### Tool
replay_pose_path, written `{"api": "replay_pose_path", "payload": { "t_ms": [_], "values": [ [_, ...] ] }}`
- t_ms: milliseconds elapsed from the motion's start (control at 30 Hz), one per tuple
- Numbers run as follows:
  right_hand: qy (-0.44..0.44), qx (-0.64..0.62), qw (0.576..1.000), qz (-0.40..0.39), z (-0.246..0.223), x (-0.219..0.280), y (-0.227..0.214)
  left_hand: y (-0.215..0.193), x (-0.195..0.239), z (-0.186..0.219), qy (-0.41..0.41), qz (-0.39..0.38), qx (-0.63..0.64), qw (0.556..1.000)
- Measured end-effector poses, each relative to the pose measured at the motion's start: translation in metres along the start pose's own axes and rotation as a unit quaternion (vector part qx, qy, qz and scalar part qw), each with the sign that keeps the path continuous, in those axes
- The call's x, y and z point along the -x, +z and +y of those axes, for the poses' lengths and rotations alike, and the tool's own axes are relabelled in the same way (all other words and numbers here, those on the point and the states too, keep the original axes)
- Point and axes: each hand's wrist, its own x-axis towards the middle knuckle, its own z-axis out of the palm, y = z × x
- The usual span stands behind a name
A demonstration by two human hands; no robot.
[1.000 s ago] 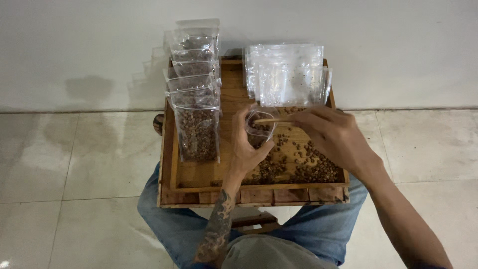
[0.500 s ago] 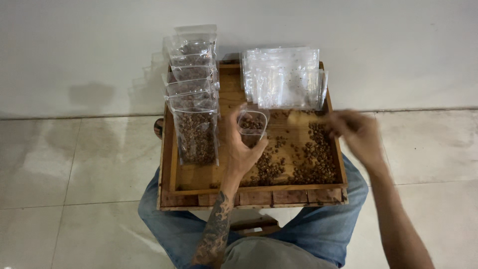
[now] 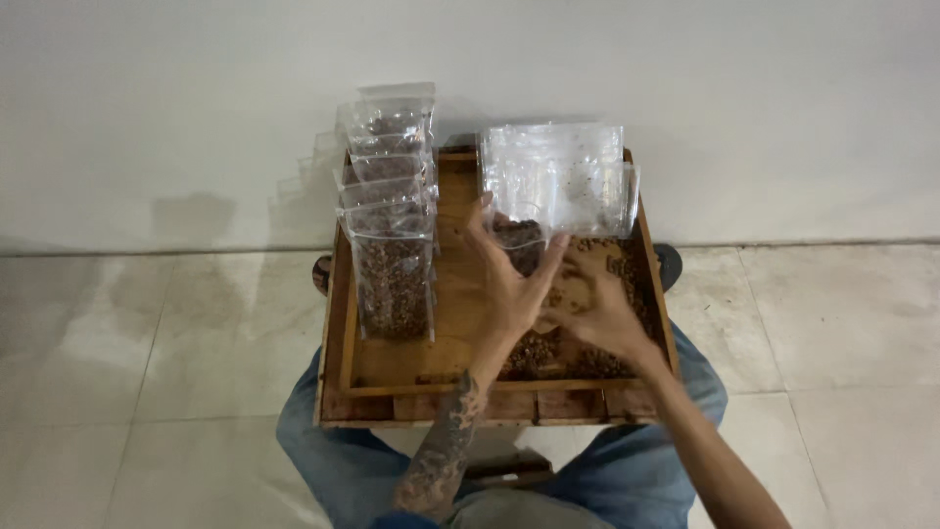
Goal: The person scoops brown granules from a wooden tray into clear plastic bags using a wooden spoon. After filling each bag, they seal it and place it in a stack of completed packages.
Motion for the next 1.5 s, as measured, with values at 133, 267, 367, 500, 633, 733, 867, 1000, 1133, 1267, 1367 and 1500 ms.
{"api": "replay_pose_path", "payload": {
  "t_ms": [133,267,367,500,633,733,867,1000,1133,1267,1367,1500],
  "values": [
    [-0.019,-0.029,0.999,0.022,0.030,-0.019,0.011,-0.003,-0.003,0.018,-0.016,-0.032,0.023,0.999],
    [-0.053,-0.088,0.995,0.017,0.030,-0.032,0.004,-0.025,-0.016,0.009,0.023,-0.064,-0.046,0.997],
    [-0.061,-0.106,0.992,-0.003,0.040,-0.033,-0.006,-0.048,-0.018,-0.001,0.009,-0.139,-0.034,0.990],
    [0.037,-0.118,0.992,-0.006,0.050,-0.046,-0.005,-0.072,-0.027,-0.034,-0.019,-0.224,-0.014,0.974],
    [0.033,-0.064,0.997,-0.021,0.039,-0.054,-0.009,-0.069,-0.026,-0.050,0.001,-0.186,-0.028,0.982],
    [0.071,-0.123,0.989,-0.040,0.067,-0.055,-0.015,-0.068,-0.028,-0.060,0.010,-0.146,-0.024,0.989],
    [0.058,-0.063,0.996,-0.011,0.043,-0.048,0.004,-0.070,-0.027,-0.055,0.019,-0.133,0.001,0.991],
    [0.075,-0.060,0.995,-0.013,0.037,-0.047,0.004,-0.065,-0.026,-0.055,0.027,-0.125,-0.012,0.992],
    [0.092,-0.096,0.991,0.002,0.065,-0.047,0.001,-0.072,-0.023,-0.060,0.031,-0.127,-0.026,0.991],
    [0.004,-0.122,0.992,0.011,0.043,-0.047,0.009,-0.072,-0.021,-0.048,0.015,-0.137,0.008,0.990],
    [0.000,-0.122,0.992,0.014,0.050,-0.047,0.007,-0.067,-0.026,-0.057,-0.002,-0.134,0.021,0.991],
    [0.001,-0.132,0.991,0.036,0.039,-0.053,0.003,-0.070,-0.035,-0.057,-0.023,-0.109,0.011,0.994]
  ]
}}
